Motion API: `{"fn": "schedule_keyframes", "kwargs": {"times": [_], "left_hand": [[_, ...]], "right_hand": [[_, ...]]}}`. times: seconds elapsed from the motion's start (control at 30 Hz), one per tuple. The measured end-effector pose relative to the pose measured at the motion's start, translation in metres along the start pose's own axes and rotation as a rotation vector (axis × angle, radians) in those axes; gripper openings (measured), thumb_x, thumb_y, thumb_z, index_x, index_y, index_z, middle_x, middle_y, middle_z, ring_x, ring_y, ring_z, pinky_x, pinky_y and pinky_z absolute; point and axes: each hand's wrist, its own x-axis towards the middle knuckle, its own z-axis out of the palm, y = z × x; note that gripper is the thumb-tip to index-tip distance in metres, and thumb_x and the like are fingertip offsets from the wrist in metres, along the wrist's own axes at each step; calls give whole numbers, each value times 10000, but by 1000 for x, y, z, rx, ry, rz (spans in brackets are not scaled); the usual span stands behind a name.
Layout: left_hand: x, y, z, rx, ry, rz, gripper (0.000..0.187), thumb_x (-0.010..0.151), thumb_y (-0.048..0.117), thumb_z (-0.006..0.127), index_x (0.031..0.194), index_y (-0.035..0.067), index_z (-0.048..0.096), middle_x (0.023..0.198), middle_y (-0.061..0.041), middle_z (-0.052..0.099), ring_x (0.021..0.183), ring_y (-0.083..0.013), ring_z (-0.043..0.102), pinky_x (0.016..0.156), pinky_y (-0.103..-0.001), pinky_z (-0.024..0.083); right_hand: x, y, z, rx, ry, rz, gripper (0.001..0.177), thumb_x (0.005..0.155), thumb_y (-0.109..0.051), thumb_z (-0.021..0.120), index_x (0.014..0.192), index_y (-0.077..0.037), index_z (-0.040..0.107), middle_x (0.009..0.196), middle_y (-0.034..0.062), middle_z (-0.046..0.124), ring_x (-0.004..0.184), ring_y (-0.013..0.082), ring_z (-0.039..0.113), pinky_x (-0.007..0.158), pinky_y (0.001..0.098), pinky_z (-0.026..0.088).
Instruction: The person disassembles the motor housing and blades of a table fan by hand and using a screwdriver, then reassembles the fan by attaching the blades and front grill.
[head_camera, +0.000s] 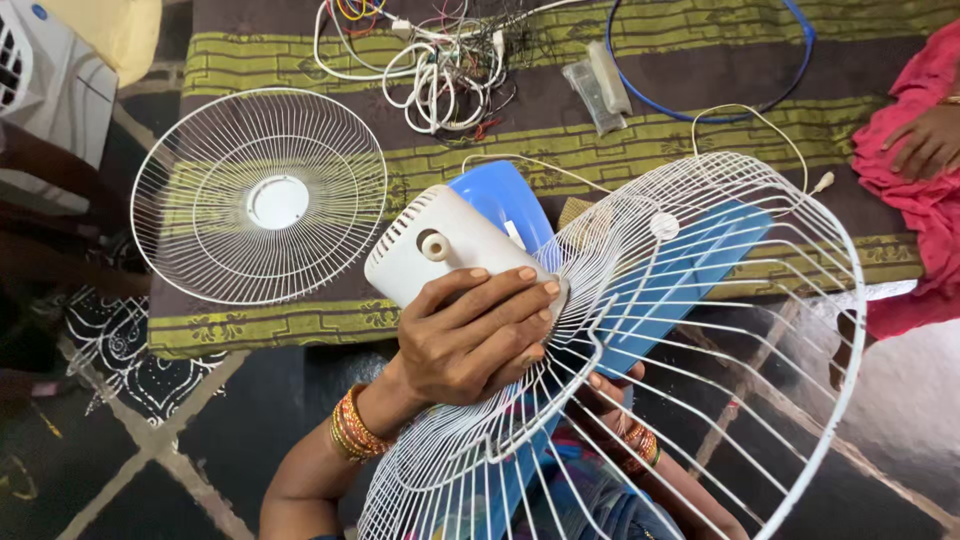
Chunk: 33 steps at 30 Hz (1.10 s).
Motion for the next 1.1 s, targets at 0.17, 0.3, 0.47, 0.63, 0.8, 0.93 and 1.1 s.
{"fn": "schedule_keyframes", "kwargs": {"times": [0.17, 0.3, 0.47, 0.63, 0.8, 0.93, 1.1], "left_hand": [[2, 2, 0, -4, 13, -5, 213, 1025, 285, 664, 1040, 104, 777, 1204, -47, 771, 1205, -186, 697, 1056, -362, 465], [3, 0, 1, -12, 12, -25, 190, 1024, 259, 663, 1045, 110, 780, 1199, -41, 773, 1208, -184, 699, 1056, -359, 469], [9, -1, 4, -7, 20, -26, 183, 1030, 254, 680, 1066, 102, 777, 1212, -32, 765, 1209, -181, 692, 1060, -362, 474], [18, -8, 11, -20, 14, -43, 172, 1031, 238, 688, 1083, 90, 761, 1233, -28, 753, 1224, -182, 679, 1075, -371, 471], [33, -31, 33, 4, 56, -138, 189, 1044, 249, 669, 1102, 81, 733, 1209, -43, 744, 1194, -182, 679, 1039, -381, 467], [49, -66, 64, 37, 120, -160, 189, 1052, 261, 643, 1115, 94, 704, 1156, -41, 746, 1155, -196, 689, 1020, -368, 460], [69, -131, 106, 134, 147, -158, 309, 966, 295, 611, 1214, 109, 616, 1077, -56, 748, 1050, -211, 690, 996, -347, 448]], "right_hand": [[0, 3, 2, 11, -8, 7, 447, 957, -102, 716, 1366, -186, 555, 1293, 116, 567, 1153, 262, 558, 987, 374, 500], [2, 2, -1, 20, -14, 34, 414, 960, -103, 703, 1348, -160, 571, 1270, 119, 584, 1125, 252, 572, 966, 362, 509], [12, 4, -1, 55, -23, 55, 375, 964, -104, 688, 1326, -128, 591, 1243, 123, 605, 1091, 239, 590, 941, 347, 519], [29, 5, -9, 85, -21, 134, 341, 969, -104, 673, 1304, -96, 611, 1215, 127, 625, 1056, 227, 609, 915, 333, 529], [62, 20, 6, 156, 45, 304, 313, 973, -105, 657, 1282, -64, 631, 1187, 131, 646, 1021, 214, 627, 889, 318, 540], [102, 46, 37, 267, 133, 483, 296, 976, -106, 645, 1265, -38, 646, 1165, 134, 663, 993, 204, 642, 869, 306, 548], [158, 75, 61, 584, 239, 649, 283, 981, -106, 630, 1243, -6, 666, 1137, 138, 683, 958, 192, 660, 843, 291, 559]]}}
